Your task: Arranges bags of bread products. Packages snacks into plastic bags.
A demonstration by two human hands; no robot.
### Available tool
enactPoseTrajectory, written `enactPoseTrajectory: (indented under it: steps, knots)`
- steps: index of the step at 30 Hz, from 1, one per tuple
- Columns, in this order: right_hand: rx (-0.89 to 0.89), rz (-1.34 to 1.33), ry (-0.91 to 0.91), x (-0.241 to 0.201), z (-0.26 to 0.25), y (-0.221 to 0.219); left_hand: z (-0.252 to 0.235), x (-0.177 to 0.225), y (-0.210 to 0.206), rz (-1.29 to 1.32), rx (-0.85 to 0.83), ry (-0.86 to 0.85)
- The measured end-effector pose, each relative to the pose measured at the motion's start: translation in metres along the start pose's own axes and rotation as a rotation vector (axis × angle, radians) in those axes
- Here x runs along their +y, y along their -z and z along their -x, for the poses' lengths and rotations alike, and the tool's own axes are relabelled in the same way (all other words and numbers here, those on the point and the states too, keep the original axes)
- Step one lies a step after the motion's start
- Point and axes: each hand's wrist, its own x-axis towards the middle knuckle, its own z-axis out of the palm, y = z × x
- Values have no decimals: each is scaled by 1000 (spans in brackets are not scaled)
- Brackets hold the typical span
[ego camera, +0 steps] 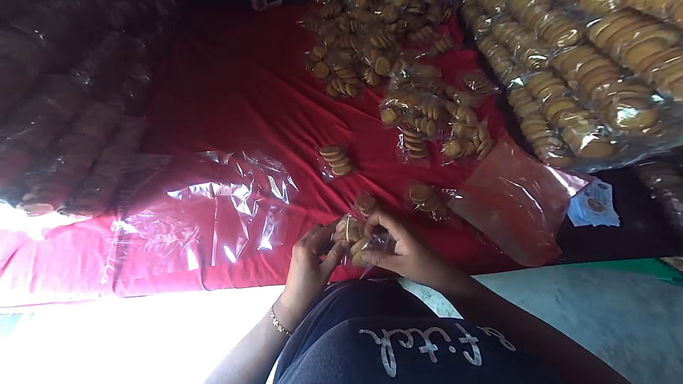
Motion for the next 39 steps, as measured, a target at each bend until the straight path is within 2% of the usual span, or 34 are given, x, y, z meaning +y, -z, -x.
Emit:
enactPoseTrajectory:
  steps: [2, 3, 7, 10, 14, 17, 19, 20, 23, 26, 29, 33, 35, 37, 39]
  knots:
    - [56, 38, 16, 6, 2, -3, 0, 4, 7, -61, -53, -77]
    - [52, 15, 35, 9, 3, -3, 0, 7, 11, 21, -110, -39]
    - [-108, -153, 37, 6, 6, -3, -4, 0, 25, 537, -425, 298]
    - [-192, -231, -27, 3, 2, 1, 2, -9, 26, 619, -601, 324]
    - [-198, -251, -66, 2, -3, 4, 6, -18, 20, 778, -517, 244]
    - [-182, -370, -46, 7, -7, 7, 9, -18, 17, 933, -397, 314]
    - [-124, -425, -83, 9, -6, 5, 12, -19, 18, 1056, -394, 372]
    - [-77, -396, -100, 9, -5, 2, 12, -21, 20, 1108, -452, 349]
    - [2, -145, -63, 12, -2, -8, 7, -26, 24, 1006, -560, 311]
    - [-50, -199, -36, 15, 0, -7, 5, -25, 18, 885, -409, 402]
    - [-147, -240, -71, 27, 2, -1, 6, -22, 12, 934, -316, 472]
    - [-125, -257, -126, 28, 7, -8, 13, -26, 13, 1079, -425, 570]
    - [-56, -189, -137, 29, 12, -11, 16, -35, 17, 1129, -528, 533]
    - [-3, 18, -92, 26, 16, -19, 17, -42, 20, 1002, -598, 467]
    - [-40, 77, 30, 17, 20, -26, 15, -39, 20, 784, -568, 459]
